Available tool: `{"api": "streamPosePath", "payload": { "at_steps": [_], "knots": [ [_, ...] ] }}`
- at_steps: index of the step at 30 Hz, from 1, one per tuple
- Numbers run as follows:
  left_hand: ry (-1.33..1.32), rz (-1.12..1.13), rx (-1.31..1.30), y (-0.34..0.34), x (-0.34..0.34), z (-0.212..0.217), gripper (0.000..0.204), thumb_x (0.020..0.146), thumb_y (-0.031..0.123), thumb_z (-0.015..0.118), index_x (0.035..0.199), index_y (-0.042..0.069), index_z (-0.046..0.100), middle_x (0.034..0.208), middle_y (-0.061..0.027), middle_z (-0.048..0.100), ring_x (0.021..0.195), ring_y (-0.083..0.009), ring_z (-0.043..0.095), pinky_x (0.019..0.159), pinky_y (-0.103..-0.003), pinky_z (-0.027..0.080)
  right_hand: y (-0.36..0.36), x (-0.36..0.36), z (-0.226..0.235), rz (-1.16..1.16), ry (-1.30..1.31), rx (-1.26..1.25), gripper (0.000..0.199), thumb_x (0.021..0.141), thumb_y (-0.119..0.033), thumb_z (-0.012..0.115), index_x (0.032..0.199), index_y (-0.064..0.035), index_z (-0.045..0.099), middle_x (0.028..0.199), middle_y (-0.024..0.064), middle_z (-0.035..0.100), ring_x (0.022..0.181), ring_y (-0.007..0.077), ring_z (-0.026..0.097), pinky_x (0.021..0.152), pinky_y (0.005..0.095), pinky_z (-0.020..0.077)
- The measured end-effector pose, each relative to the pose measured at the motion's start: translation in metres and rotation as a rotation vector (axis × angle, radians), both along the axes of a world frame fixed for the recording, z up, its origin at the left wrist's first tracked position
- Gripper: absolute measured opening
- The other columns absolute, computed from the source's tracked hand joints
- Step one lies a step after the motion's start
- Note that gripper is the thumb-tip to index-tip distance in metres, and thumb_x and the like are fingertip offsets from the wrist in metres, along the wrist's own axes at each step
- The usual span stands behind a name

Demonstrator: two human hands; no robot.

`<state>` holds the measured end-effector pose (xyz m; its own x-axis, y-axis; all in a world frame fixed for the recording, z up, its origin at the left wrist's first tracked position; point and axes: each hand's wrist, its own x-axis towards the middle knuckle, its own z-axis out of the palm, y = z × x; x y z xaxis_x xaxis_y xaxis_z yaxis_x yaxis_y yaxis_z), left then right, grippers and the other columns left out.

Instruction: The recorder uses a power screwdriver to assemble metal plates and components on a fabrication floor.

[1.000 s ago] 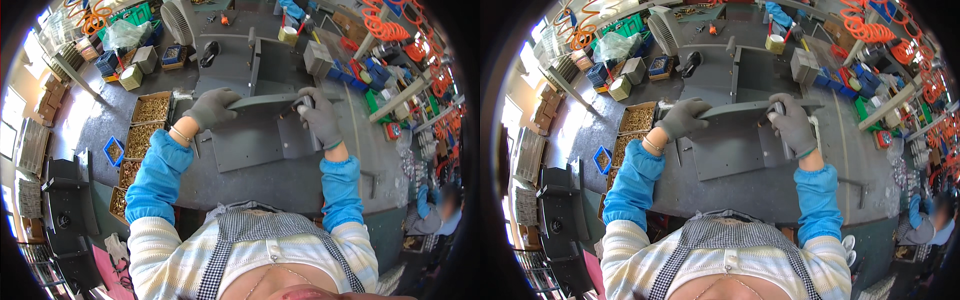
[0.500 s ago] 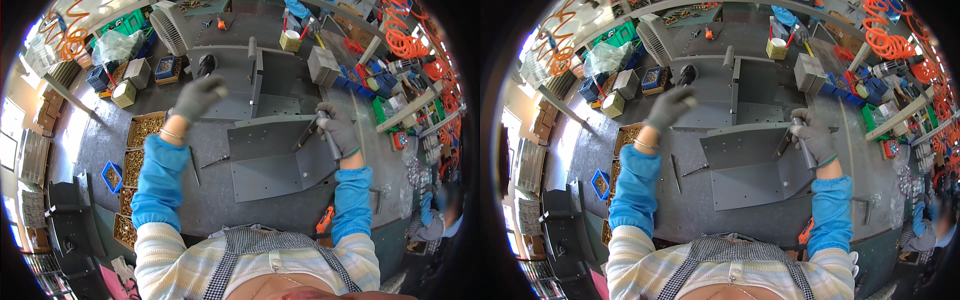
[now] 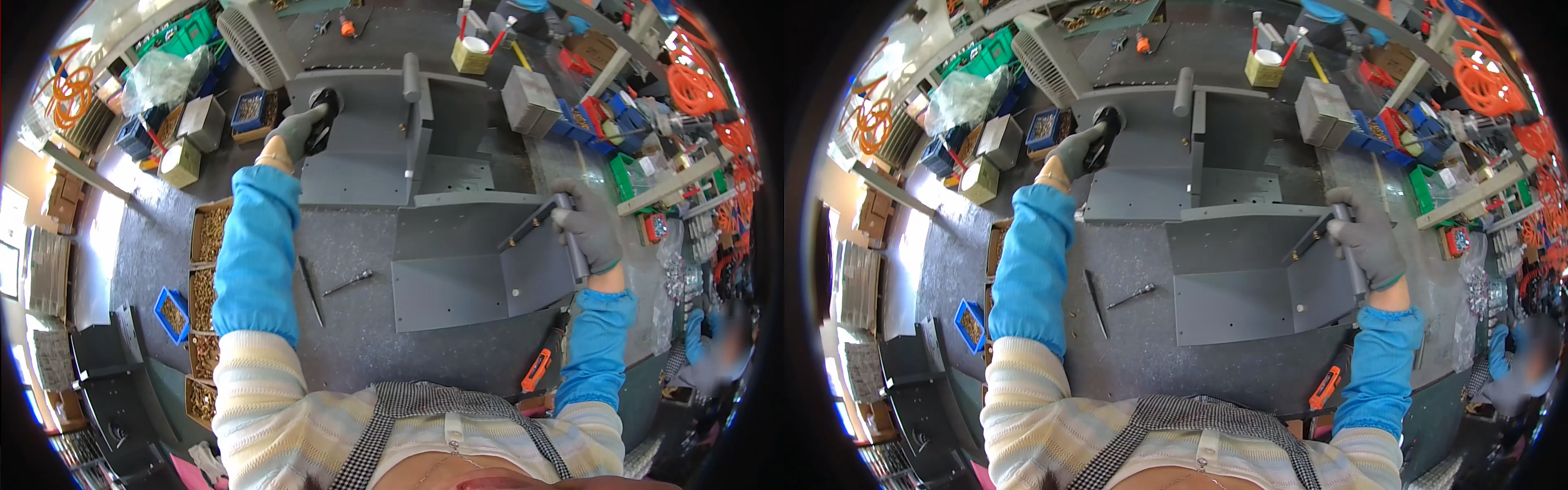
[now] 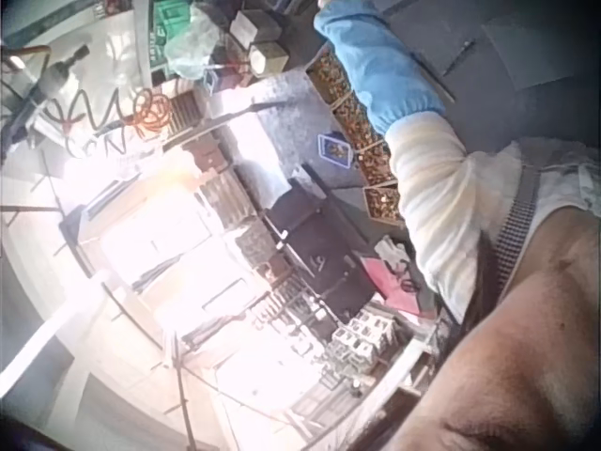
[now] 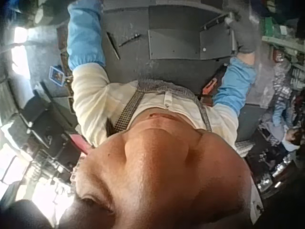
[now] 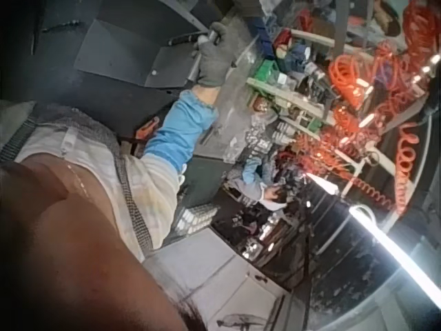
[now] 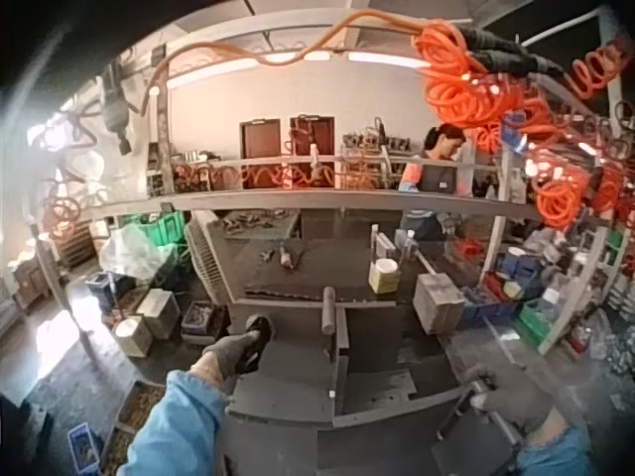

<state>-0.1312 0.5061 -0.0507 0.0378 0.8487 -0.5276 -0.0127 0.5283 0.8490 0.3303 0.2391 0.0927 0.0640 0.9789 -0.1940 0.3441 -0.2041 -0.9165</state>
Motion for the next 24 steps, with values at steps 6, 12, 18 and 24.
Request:
{"api": "streamPosePath", "payload": {
  "at_steps": [6, 12, 18, 24],
  "knots": [
    [-0.294, 0.461, 0.262, -0.077, -0.006, -0.025, 0.05, 0.094, 0.053, 0.058, 0.108, 0.005, 0.061, 0.091, -0.0054, 0.062, 0.084, -0.0211, 0.062, 0.085, -0.036, 0.053, 0.01, 0.005, -0.013, -0.09, 0.057, 0.124, 0.041, 0.08, -0.007, 0.06, 0.121, -0.0036, 0.058, 0.087, 0.0034, 0.057, 0.067, 0.0085, 0.055, 0.055, 0.0229, 0.0464],
    [0.88, -0.435, 0.816, -0.262, 0.046, -0.097, 0.036, 0.079, 0.033, 0.074, 0.109, 0.016, 0.068, 0.11, -0.0131, 0.065, 0.1, -0.0351, 0.062, 0.087, -0.043, 0.051, 0.011, 0.02, -0.007, -0.063, -0.019, 0.101, 0.042, 0.081, -0.007, 0.06, 0.123, -0.0026, 0.058, 0.088, 0.0048, 0.059, 0.069, 0.0092, 0.056, 0.059, 0.023, 0.0479],
    [1.191, -0.485, 0.752, -0.301, 0.034, -0.147, 0.028, 0.083, 0.026, 0.066, 0.111, 0.022, 0.065, 0.107, -0.0063, 0.062, 0.102, -0.0314, 0.06, 0.081, -0.044, 0.052, 0.008, 0.007, -0.017, 0.003, -0.036, 0.105, 0.044, 0.079, -0.008, 0.062, 0.122, -0.0015, 0.058, 0.094, 0.0071, 0.061, 0.073, 0.0111, 0.059, 0.063, 0.0241, 0.0498],
    [1.333, -0.156, 0.53, -0.279, 0.016, -0.117, 0.031, 0.084, 0.035, 0.067, 0.112, 0.02, 0.066, 0.115, -0.0091, 0.063, 0.104, -0.0303, 0.062, 0.086, -0.042, 0.052, 0.006, 0.04, -0.037, -0.05, -0.498, 0.395, 0.049, 0.078, -0.014, 0.067, 0.124, -0.0022, 0.057, 0.103, 0.0115, 0.062, 0.074, 0.0143, 0.061, 0.064, 0.0253, 0.051]
  ]
}}
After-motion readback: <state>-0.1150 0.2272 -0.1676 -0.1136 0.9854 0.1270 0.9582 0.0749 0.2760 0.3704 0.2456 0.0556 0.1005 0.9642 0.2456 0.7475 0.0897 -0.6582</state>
